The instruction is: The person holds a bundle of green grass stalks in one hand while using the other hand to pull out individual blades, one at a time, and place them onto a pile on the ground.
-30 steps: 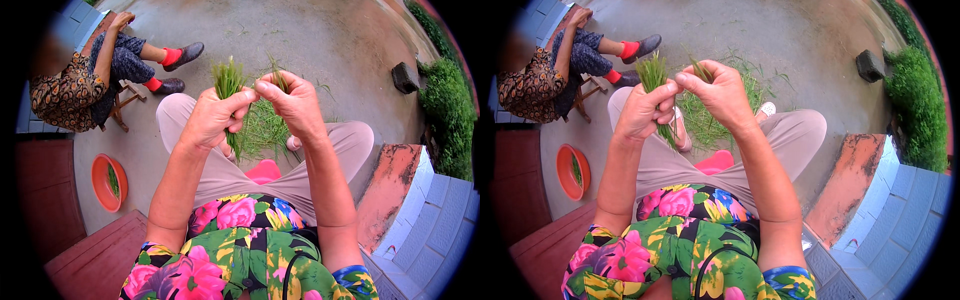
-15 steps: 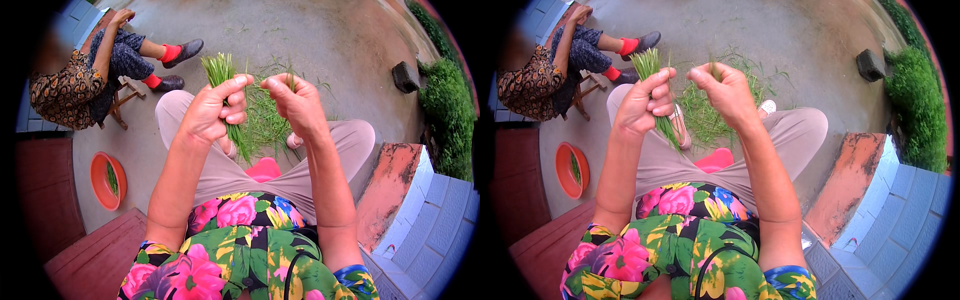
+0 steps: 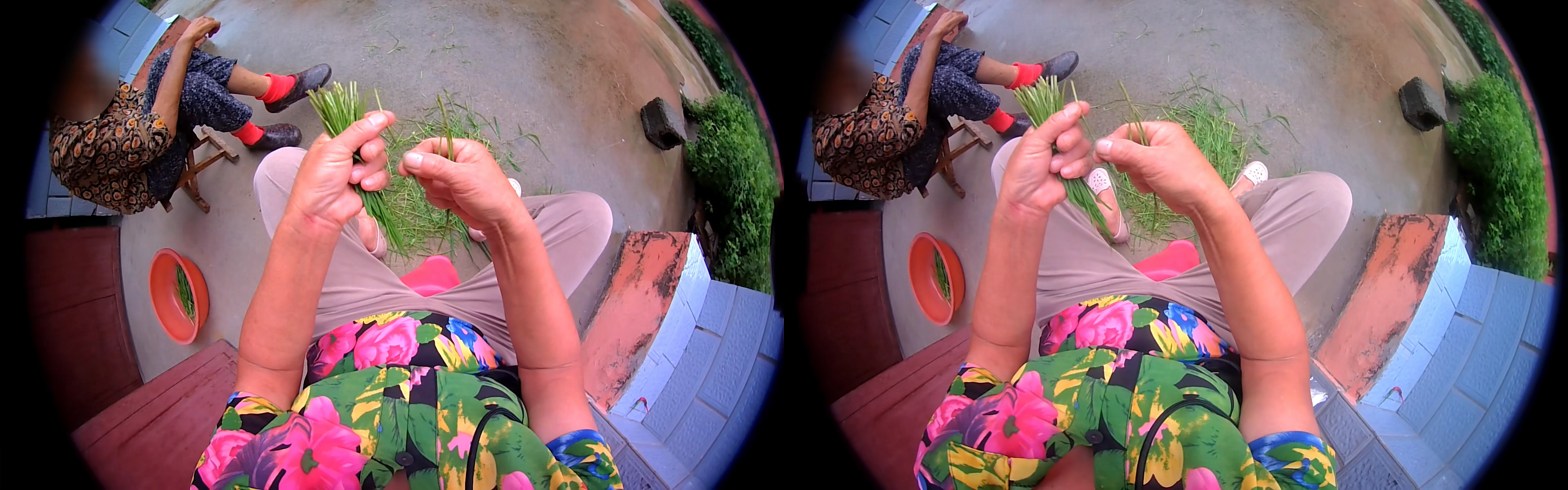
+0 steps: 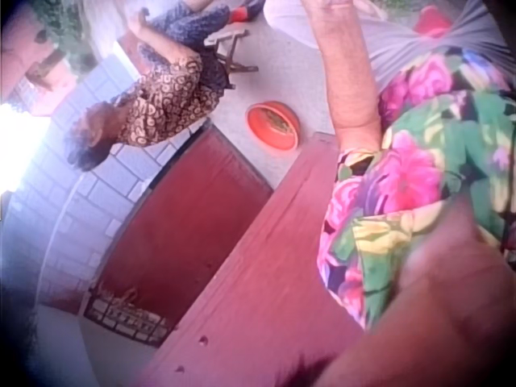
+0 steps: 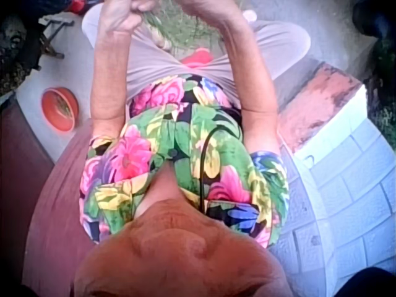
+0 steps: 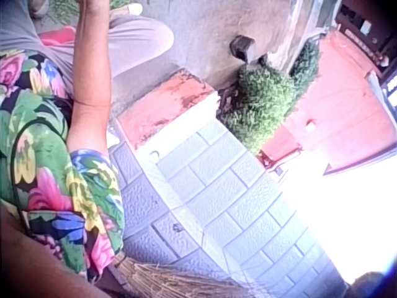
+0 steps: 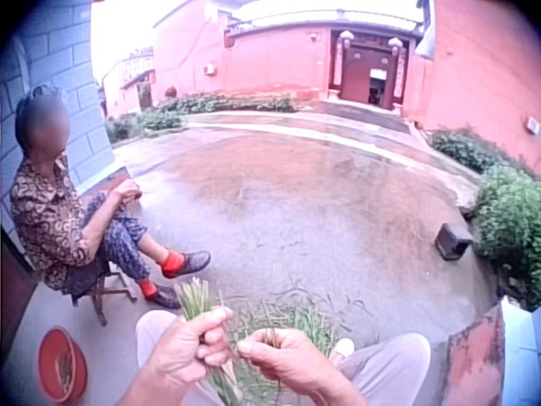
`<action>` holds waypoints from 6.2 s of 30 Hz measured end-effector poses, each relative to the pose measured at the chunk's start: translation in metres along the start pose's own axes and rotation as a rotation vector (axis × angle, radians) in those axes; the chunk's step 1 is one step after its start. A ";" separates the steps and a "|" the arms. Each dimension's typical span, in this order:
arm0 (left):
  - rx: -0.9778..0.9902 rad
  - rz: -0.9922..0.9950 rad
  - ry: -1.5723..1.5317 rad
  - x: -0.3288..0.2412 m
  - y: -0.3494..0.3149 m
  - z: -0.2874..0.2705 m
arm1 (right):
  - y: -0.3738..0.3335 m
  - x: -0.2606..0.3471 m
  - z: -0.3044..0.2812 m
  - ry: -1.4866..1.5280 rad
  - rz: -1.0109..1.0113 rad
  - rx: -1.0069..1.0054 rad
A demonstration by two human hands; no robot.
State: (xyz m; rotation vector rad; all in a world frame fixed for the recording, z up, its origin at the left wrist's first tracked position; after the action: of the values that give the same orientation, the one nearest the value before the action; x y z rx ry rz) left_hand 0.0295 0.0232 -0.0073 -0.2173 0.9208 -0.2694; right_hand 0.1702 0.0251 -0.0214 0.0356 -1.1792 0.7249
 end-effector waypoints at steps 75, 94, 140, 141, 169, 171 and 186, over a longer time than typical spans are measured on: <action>0.049 -0.084 0.246 0.016 -0.014 0.004 | 0.003 0.012 -0.027 0.137 -0.303 -0.369; 0.045 0.000 0.408 0.011 -0.015 0.012 | 0.000 0.011 -0.018 -0.170 -0.390 -0.239; 0.104 -0.060 0.275 0.010 -0.018 0.010 | 0.001 0.019 -0.007 -0.065 -0.404 -0.192; 0.051 0.020 0.326 0.007 -0.017 0.010 | 0.002 0.019 -0.007 -0.065 -0.404 -0.192; 0.084 -0.042 0.228 0.005 -0.018 0.009 | 0.000 0.018 -0.010 -0.268 -0.477 -0.342; 0.075 -0.002 0.275 0.005 -0.018 0.008 | -0.002 0.021 -0.005 -0.202 -0.437 -0.301; 0.086 -0.019 0.305 0.007 -0.017 0.010 | 0.003 0.017 -0.011 -0.227 -0.375 -0.211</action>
State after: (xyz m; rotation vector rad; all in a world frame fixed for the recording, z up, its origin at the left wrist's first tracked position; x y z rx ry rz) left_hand 0.0393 0.0057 -0.0016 -0.1065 1.2069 -0.3659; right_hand 0.1807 0.0401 -0.0127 0.1618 -1.4120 0.2685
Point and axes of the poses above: each hand's wrist, its own y-axis towards the middle knuckle, its own z-axis out of the palm, x = y × z, the point moved 3 cm from there along y, towards the middle knuckle, and after that the axes turned 5 degrees about z, right-handed, at the moved point
